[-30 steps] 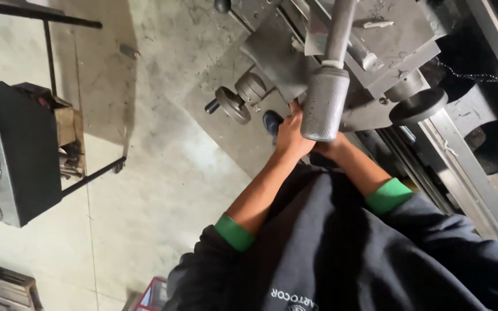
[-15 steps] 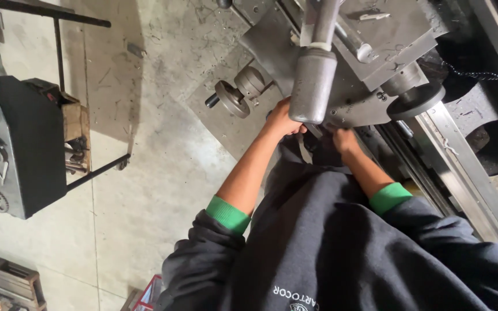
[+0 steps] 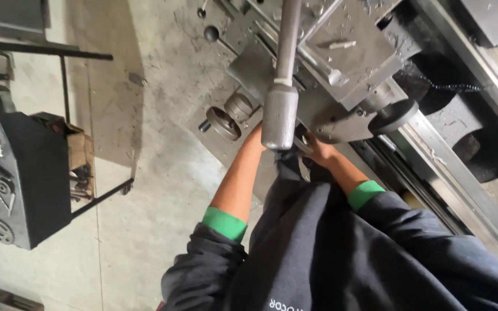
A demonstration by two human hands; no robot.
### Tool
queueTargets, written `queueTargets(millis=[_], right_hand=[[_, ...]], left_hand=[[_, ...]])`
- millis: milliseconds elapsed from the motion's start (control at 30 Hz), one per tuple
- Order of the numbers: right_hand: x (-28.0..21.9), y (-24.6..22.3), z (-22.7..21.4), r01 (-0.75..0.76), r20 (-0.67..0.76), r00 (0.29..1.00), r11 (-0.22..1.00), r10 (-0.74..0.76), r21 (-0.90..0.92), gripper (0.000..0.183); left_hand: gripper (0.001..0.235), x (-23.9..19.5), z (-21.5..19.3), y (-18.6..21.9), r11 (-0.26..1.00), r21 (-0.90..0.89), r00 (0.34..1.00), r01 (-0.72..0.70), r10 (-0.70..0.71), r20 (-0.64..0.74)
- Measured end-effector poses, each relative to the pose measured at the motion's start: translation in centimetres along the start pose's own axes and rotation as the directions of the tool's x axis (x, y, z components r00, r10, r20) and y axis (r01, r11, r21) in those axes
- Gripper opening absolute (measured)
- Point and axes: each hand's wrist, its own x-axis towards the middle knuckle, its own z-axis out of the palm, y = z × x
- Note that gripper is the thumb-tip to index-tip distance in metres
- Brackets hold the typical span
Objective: Machining a cylindrical metal part using a manual metal lathe.
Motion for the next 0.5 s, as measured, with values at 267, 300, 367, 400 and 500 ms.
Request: queueTargets(millis=[267, 300, 367, 400, 500], right_hand=[[-1.1, 1.3, 0.0, 0.128, 0.212, 0.969, 0.992, -0.125, 0.000, 0.057], [-0.3, 1.0, -0.3, 0.161, 0.244, 0.957, 0.987, -0.156, -0.002, 0.057], [0.8, 0.5, -1.0, 0.219, 0.300, 0.931, 0.976, -0.206, -0.009, 0.058], [1.2, 0.8, -1.4, 0.239, 0.324, 0.920, 0.971, -0.222, -0.013, 0.058], [5.3, 3.7, -4.9, 0.297, 0.396, 0.880, 0.955, -0.263, -0.024, 0.059]], left_hand=[[0.026, -3.8, 5.2, 6.7, 0.996, 0.036, 0.996, 0.081, -0.080, -0.030], [0.027, -4.0, 5.8, 7.8, 0.996, 0.052, 0.997, 0.078, -0.077, -0.026], [0.030, -4.6, 6.9, 9.0, 0.994, 0.074, 0.997, 0.076, -0.075, -0.018], [0.031, -5.3, 7.1, 8.7, 0.993, 0.079, 0.996, 0.083, -0.082, -0.018], [0.035, -3.9, 3.6, 3.8, 0.990, 0.092, 0.995, 0.102, -0.101, -0.020]])
